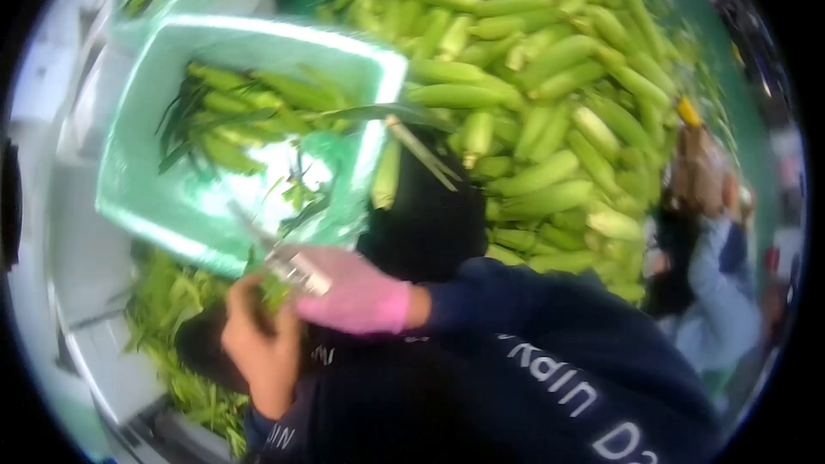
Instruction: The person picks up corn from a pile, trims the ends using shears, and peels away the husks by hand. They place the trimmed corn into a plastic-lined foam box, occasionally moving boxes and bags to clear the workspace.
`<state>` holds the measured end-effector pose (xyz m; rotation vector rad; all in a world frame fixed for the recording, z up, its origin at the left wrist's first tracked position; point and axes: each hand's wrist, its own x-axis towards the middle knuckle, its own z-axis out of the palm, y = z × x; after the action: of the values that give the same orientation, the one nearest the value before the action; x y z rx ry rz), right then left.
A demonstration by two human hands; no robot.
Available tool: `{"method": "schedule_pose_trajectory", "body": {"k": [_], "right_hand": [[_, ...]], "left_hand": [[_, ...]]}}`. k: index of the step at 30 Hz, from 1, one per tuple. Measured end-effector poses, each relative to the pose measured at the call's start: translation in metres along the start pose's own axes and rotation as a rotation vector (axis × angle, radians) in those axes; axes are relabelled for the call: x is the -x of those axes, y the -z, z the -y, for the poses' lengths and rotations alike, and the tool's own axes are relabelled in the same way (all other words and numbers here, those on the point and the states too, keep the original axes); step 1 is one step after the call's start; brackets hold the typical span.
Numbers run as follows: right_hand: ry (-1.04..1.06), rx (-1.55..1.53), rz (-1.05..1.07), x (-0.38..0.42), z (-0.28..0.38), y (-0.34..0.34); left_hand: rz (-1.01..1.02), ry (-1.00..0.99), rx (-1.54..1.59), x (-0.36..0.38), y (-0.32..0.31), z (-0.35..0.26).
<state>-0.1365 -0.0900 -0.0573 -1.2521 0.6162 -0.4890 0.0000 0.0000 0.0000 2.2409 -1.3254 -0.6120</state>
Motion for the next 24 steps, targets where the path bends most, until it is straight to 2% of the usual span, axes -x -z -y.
{"method": "schedule_pose_trajectory", "body": {"k": [1, 2, 3, 4, 5, 6, 9, 11, 13, 15, 17, 18, 21, 22, 24], "right_hand": [[0.16, 0.218, -0.047, 0.0, -0.006, -0.011], [0.13, 0.14, -0.057, -0.001, 0.0, -0.025], [0.25, 0.014, 0.013, -0.006, 0.007, -0.017], [0.24, 0.068, 0.0, 0.002, 0.013, -0.011], [0.24, 0.118, -0.003, 0.004, 0.018, -0.014], [0.235, 0.087, -0.001, 0.01, 0.022, -0.01], [0.585, 0.082, -0.163, 0.002, 0.027, 0.002], [-0.191, -0.346, 0.164, 0.026, 0.07, 0.041], [-0.057, -0.573, 0.098, 0.028, 0.075, 0.034], [-0.057, -0.689, -0.101, 0.037, 0.078, 0.036], [0.087, -1.089, -0.01, 0.037, 0.065, 0.045], [-0.055, -0.989, -0.102, 0.044, 0.065, 0.055], [0.064, -1.137, 0.01, 0.045, 0.053, 0.062], [0.044, -1.06, -0.031, 0.045, 0.049, 0.066], [0.064, -1.071, -0.105, 0.045, 0.043, 0.076]], "left_hand": [[-0.006, 0.074, 0.018, -0.002, 0.003, 0.008], [-0.117, -0.086, 0.13, -0.003, 0.003, 0.029], [-0.136, -0.155, 0.125, 0.0, 0.006, 0.02], [-0.156, -0.224, 0.119, 0.002, 0.002, 0.015], [-0.086, -0.188, 0.209, 0.011, 0.011, 0.013], [-0.083, -0.179, -0.017, 0.018, 0.023, -0.021], [-0.103, -0.27, 0.19, 0.014, 0.016, -0.016], [-0.091, -0.315, 0.488, 0.004, 0.016, -0.012], [0.043, -0.261, 0.875, -0.008, 0.024, -0.01], [0.2, -0.142, 1.276, -0.022, 0.025, -0.021], [0.392, -0.13, 1.569, -0.038, 0.011, -0.009], [0.418, -0.155, 1.637, -0.042, 0.0, -0.009], [0.455, -0.035, 1.693, -0.048, -0.015, -0.013], [0.414, 0.018, 1.656, -0.048, -0.02, -0.018], [0.458, 0.125, 1.553, -0.057, -0.027, -0.026]]}}
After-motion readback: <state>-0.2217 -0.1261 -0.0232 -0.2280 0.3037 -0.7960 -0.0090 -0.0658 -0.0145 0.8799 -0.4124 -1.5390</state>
